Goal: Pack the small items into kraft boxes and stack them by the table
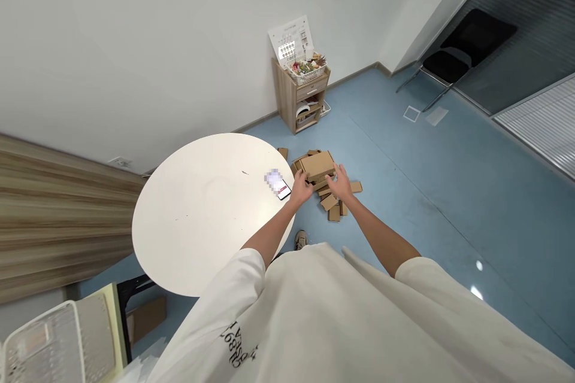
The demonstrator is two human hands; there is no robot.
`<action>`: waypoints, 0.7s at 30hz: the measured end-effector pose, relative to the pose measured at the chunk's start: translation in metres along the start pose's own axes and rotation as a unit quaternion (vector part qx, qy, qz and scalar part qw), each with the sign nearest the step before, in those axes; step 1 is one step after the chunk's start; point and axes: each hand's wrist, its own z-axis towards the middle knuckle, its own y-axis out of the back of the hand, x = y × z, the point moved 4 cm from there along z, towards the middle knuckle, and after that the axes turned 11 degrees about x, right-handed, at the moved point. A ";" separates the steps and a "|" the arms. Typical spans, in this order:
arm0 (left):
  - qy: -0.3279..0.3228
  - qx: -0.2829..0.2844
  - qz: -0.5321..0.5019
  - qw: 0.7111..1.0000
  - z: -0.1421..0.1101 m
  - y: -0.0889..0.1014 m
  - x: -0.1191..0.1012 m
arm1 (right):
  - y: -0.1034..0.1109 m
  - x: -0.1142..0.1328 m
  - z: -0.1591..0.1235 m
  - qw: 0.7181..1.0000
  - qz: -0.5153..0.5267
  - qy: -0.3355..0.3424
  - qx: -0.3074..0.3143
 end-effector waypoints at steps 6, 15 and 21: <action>0.012 -0.002 0.006 1.000 0.013 0.002 0.005 | -0.006 -0.021 0.011 0.998 0.021 -0.016 0.050; 0.043 0.005 0.014 0.999 -0.017 0.008 0.037 | -0.036 -0.034 0.008 0.994 0.047 -0.019 0.092; 0.058 0.003 0.008 0.998 -0.032 0.014 0.045 | -0.053 -0.024 0.006 0.993 0.043 -0.013 0.110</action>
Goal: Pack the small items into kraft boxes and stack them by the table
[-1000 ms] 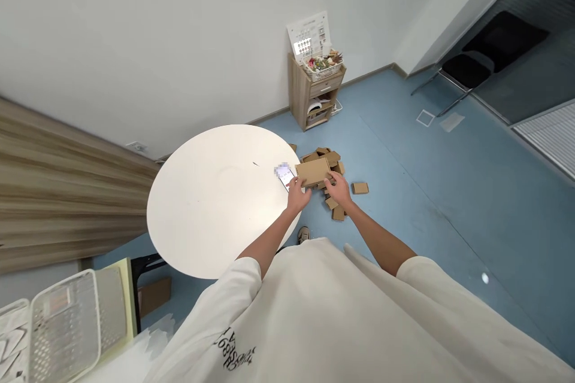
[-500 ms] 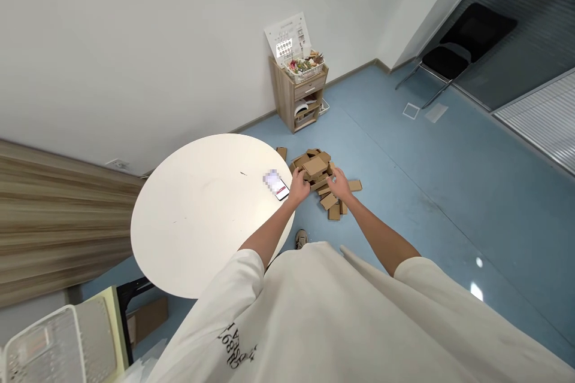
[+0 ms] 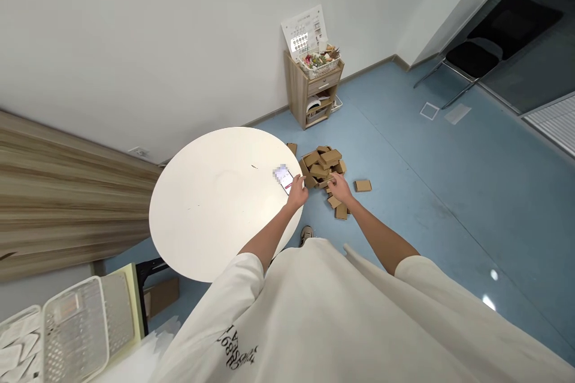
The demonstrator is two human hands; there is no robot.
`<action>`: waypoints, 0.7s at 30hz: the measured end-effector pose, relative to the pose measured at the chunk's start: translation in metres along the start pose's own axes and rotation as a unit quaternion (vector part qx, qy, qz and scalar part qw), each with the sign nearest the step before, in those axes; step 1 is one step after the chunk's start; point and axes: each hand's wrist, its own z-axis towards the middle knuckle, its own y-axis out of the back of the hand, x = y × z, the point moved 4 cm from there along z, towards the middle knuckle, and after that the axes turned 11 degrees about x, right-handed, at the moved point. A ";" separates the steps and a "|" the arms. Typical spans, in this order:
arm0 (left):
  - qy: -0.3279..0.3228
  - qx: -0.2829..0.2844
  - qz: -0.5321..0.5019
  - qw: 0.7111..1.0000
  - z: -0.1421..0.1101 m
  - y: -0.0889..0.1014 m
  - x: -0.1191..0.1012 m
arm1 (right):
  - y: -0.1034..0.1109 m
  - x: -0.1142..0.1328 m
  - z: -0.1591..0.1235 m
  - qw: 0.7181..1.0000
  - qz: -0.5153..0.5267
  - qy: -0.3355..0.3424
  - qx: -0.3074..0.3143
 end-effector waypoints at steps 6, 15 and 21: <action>0.000 -0.028 -0.001 1.000 -0.017 0.009 0.013 | -0.018 0.011 -0.003 0.999 0.010 0.019 0.026; 0.052 -0.087 0.021 0.995 -0.079 0.044 0.039 | -0.072 0.055 0.000 0.992 0.010 0.072 0.104; 0.093 -0.159 0.009 0.983 -0.141 0.083 0.070 | -0.127 0.107 -0.001 0.977 -0.018 0.140 0.160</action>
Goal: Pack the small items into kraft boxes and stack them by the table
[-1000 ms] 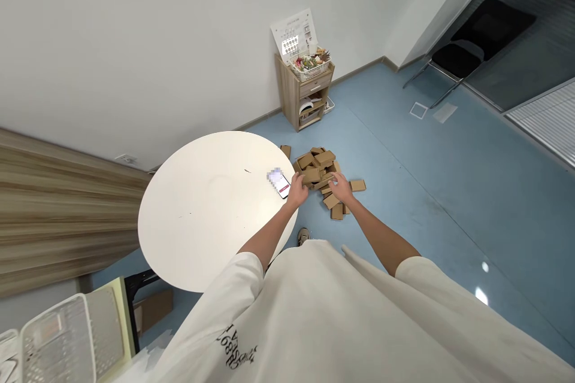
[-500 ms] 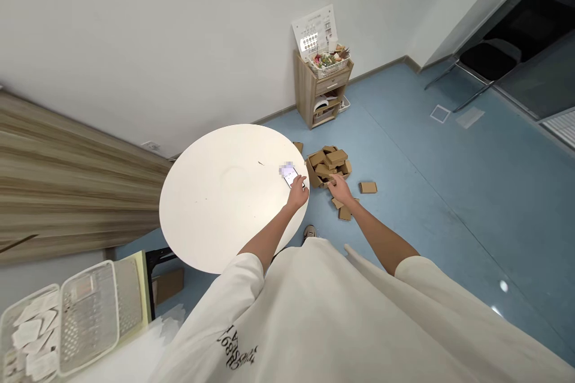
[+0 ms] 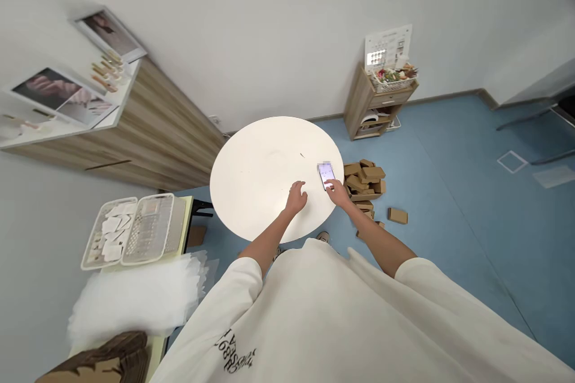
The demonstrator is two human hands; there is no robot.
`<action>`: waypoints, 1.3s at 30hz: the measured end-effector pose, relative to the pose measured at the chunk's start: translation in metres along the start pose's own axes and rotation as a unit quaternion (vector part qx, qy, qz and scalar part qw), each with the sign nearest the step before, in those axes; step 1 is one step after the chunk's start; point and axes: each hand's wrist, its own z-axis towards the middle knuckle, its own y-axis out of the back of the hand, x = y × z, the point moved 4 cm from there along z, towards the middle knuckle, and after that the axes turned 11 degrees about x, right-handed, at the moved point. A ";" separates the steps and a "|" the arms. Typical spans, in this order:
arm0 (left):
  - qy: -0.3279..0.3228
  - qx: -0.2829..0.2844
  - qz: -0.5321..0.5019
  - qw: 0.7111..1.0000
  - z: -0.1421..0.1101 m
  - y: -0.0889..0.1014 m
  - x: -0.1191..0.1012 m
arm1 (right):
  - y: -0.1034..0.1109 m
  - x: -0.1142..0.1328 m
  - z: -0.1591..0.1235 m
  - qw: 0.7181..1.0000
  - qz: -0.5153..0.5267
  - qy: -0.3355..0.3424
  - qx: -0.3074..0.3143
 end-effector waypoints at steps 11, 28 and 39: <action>0.031 -0.066 -0.066 0.995 -0.095 0.082 0.081 | -0.116 0.080 0.010 0.997 -0.051 0.044 0.046; 0.120 -0.169 -0.130 0.970 -0.241 0.192 0.229 | -0.324 0.223 -0.002 0.967 -0.122 0.118 0.192; 0.207 -0.263 -0.118 0.935 -0.277 0.217 0.260 | -0.363 0.269 0.028 0.931 -0.140 0.195 0.277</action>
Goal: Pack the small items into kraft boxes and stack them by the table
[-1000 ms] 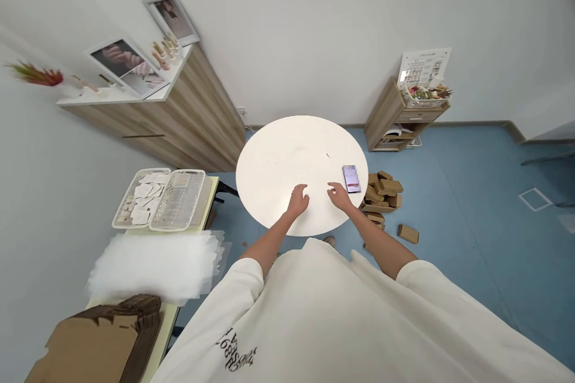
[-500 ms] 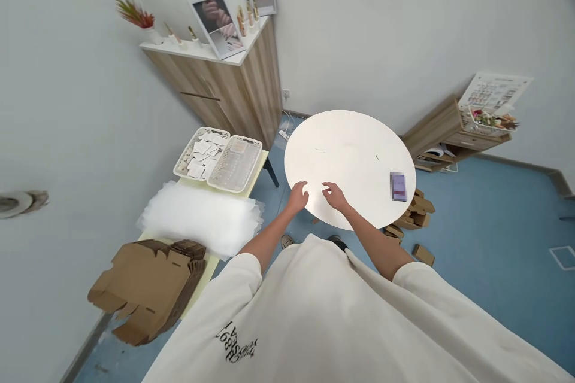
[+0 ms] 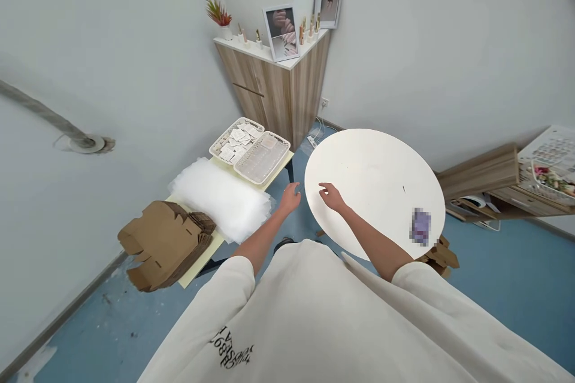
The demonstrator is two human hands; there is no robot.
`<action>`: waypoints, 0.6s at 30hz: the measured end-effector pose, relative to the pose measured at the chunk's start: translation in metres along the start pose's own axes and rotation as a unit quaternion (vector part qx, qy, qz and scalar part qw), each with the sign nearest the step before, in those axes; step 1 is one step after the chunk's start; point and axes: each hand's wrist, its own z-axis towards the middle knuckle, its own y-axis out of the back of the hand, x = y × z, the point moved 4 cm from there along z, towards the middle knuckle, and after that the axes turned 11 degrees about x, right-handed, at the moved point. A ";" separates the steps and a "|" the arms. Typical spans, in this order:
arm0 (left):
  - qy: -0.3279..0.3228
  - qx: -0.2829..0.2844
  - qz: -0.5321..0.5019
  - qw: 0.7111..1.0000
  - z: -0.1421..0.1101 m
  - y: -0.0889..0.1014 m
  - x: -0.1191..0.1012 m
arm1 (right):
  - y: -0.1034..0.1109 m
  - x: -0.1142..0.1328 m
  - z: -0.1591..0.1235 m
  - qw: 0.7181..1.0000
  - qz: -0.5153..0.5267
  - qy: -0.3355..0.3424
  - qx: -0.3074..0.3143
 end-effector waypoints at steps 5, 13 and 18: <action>0.010 -0.021 0.008 1.000 0.006 0.017 0.007 | -0.008 0.014 0.021 1.000 -0.003 0.026 0.015; -0.036 -0.047 0.024 0.998 0.059 0.069 0.016 | -0.024 0.051 0.075 0.999 -0.009 0.038 0.008; -0.029 -0.058 0.069 0.996 0.099 0.120 0.035 | -0.047 0.078 0.123 0.999 -0.012 0.039 0.001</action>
